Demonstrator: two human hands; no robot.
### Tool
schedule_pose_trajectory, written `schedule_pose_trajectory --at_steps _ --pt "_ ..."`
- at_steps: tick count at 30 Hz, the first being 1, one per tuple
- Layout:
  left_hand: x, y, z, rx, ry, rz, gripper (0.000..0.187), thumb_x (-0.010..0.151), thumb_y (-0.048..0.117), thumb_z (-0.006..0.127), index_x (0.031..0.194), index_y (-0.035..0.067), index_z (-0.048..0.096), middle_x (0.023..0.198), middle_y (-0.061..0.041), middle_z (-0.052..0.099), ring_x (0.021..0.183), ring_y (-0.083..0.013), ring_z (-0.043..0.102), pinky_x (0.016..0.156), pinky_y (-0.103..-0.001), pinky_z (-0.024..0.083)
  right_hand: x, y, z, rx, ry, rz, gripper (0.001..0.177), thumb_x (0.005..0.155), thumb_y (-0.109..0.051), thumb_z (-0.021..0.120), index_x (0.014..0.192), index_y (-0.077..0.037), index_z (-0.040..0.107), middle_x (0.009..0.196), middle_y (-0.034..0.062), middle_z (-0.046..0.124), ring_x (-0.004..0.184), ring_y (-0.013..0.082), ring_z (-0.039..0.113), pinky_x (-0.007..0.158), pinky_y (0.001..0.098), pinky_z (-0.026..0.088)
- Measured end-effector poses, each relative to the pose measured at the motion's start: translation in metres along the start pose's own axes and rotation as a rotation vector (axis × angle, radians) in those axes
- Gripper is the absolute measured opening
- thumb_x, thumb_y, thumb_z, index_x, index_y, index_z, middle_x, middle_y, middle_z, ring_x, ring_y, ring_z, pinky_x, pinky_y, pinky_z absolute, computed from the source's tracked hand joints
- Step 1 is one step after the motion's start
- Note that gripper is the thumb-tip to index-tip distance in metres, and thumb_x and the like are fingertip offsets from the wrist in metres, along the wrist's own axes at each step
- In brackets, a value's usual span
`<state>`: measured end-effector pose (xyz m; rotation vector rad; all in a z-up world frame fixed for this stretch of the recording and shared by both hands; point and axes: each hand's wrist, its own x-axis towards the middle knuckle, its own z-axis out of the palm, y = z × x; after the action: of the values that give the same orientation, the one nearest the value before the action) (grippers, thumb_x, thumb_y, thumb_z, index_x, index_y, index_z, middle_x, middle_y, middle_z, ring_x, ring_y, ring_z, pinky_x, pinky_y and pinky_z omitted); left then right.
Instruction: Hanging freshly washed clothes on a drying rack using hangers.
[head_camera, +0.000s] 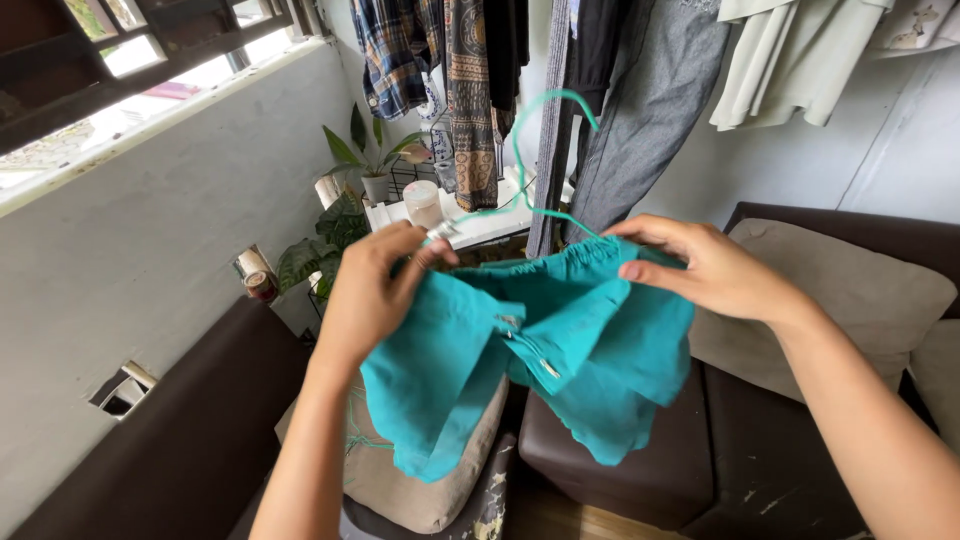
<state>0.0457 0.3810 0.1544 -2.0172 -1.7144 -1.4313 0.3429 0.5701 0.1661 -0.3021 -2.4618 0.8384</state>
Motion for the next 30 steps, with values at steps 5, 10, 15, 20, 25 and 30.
schedule_pose_trajectory --at_steps 5,10,15,20,25,30 --pt "0.010 -0.011 -0.011 -0.095 -0.047 0.026 0.018 0.099 0.020 0.066 0.096 0.006 0.077 0.089 -0.011 0.072 0.081 -0.0207 0.066 0.079 -0.034 0.053 -0.002 0.057 0.003 0.188 0.115 0.103 0.028 0.102 -0.029 0.063 0.101 -0.001 0.070 0.082 -0.0079 0.057 0.078 0.0019 0.049 0.067 0.0234 0.045" --pt "0.016 -0.007 -0.011 -0.441 -0.347 -0.157 0.028 0.104 0.027 0.058 0.120 0.007 0.071 0.100 0.004 0.071 0.091 -0.0049 0.059 0.084 -0.026 0.051 0.012 0.052 -0.001 0.043 0.476 0.171 0.040 0.109 -0.033 0.059 0.085 -0.002 0.067 0.067 -0.0101 0.037 0.065 0.0018 0.029 0.052 0.0259 0.027" --pt "0.027 0.037 -0.009 -0.747 -0.494 -0.207 0.025 0.104 0.025 0.058 0.117 0.006 0.068 0.094 0.007 0.062 0.081 -0.0043 0.053 0.074 -0.022 0.049 0.029 0.072 -0.012 -0.051 0.543 0.060 0.037 0.109 -0.032 0.061 0.090 -0.001 0.058 0.069 -0.0066 0.044 0.069 0.0034 0.038 0.059 0.0262 0.036" --pt "0.047 0.030 0.034 -0.925 -0.344 -0.294 0.022 0.107 0.024 0.060 0.114 0.006 0.071 0.079 0.005 0.047 0.070 -0.0047 0.041 0.061 -0.021 0.034 0.019 -0.021 -0.020 -0.549 0.726 -0.392 0.030 0.106 -0.026 0.055 0.109 0.003 0.059 0.102 0.0138 0.062 0.093 0.0200 0.055 0.079 0.0323 0.046" --pt "0.099 0.043 0.089 -1.142 -0.143 -0.298 0.025 0.102 0.029 0.062 0.111 0.006 0.064 0.091 0.004 0.057 0.076 -0.0039 0.047 0.069 -0.020 0.040 -0.006 -0.035 -0.053 -0.026 0.205 0.073 0.037 0.117 -0.029 0.043 0.117 -0.005 0.072 0.095 0.0090 0.072 0.086 0.0160 0.067 0.072 0.0299 0.057" --pt "0.156 0.102 0.103 -0.775 0.030 -0.147 0.033 0.099 0.035 0.064 0.108 0.005 0.054 0.091 0.001 0.059 0.077 -0.0063 0.057 0.064 -0.025 0.051 -0.009 -0.115 -0.097 0.017 0.046 0.085 0.044 0.100 -0.029 0.049 0.140 -0.009 0.052 0.100 0.0059 0.075 0.087 0.0124 0.073 0.062 0.0288 0.064"
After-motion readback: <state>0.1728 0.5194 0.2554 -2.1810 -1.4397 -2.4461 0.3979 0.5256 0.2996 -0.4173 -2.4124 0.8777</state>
